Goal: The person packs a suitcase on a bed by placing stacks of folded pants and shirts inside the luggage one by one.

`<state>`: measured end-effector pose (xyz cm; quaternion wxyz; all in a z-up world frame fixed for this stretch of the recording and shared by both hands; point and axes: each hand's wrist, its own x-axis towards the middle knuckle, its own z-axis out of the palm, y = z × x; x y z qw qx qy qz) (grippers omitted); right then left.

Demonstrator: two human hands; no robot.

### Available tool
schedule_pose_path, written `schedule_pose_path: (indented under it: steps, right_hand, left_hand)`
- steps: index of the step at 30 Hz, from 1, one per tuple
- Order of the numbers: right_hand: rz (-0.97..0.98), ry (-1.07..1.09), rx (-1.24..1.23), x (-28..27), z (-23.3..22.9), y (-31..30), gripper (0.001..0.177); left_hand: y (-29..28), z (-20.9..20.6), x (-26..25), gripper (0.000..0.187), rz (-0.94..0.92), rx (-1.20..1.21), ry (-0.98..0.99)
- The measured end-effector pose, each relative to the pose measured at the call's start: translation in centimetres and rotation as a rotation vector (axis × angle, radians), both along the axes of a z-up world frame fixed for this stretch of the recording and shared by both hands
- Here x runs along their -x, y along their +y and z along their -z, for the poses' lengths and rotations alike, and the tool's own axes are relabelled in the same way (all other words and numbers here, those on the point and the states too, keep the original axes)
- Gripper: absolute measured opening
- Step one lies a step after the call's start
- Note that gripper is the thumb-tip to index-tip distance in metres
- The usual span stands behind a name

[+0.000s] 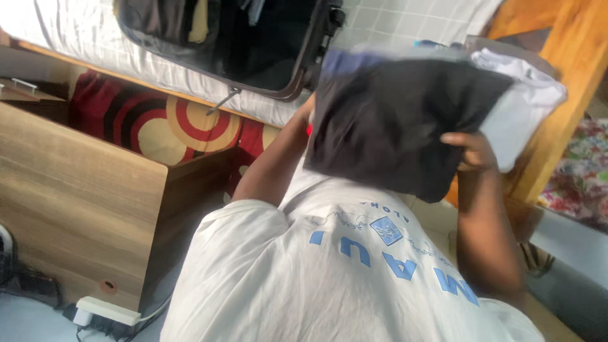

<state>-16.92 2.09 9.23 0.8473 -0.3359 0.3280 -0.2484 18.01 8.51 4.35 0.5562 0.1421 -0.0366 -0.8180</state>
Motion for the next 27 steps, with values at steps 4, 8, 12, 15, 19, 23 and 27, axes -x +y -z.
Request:
schedule_pose_path:
  steps: [4,8,12,15,19,23,27]
  right_hand:
    - [-0.159,0.088,-0.073,-4.9,4.6,-2.4,0.056]
    - [-0.234,0.183,-0.309,-9.0,9.3,-5.1,0.033]
    - [-0.240,0.250,-0.363,-15.3,13.0,-6.1,0.033]
    - [-0.158,0.292,-0.348,-21.1,14.6,-5.7,0.035]
    - [0.037,0.374,-0.184,-30.3,15.4,-6.9,0.049]
    - [0.287,0.304,-0.012,-37.5,19.1,-10.2,0.054]
    - [0.386,0.479,0.089,-42.4,24.3,-15.2,0.051]
  left_hand:
    - [4.2,4.4,-5.2,0.107,-0.019,-0.278,-0.311]
    - [7.5,10.3,-10.3,0.106,-0.203,-0.383,-0.278]
    - [9.2,14.1,-16.1,0.100,-0.233,-0.096,0.026]
    - [7.5,13.5,-22.0,0.072,-0.047,-0.048,-0.473]
    - [0.0,11.5,-28.5,0.060,0.012,-0.285,-0.905]
    - [-8.4,10.8,-33.3,0.059,-0.038,-0.235,-1.199]
    - [-13.5,13.3,-35.2,0.064,-0.103,-0.140,-1.442]
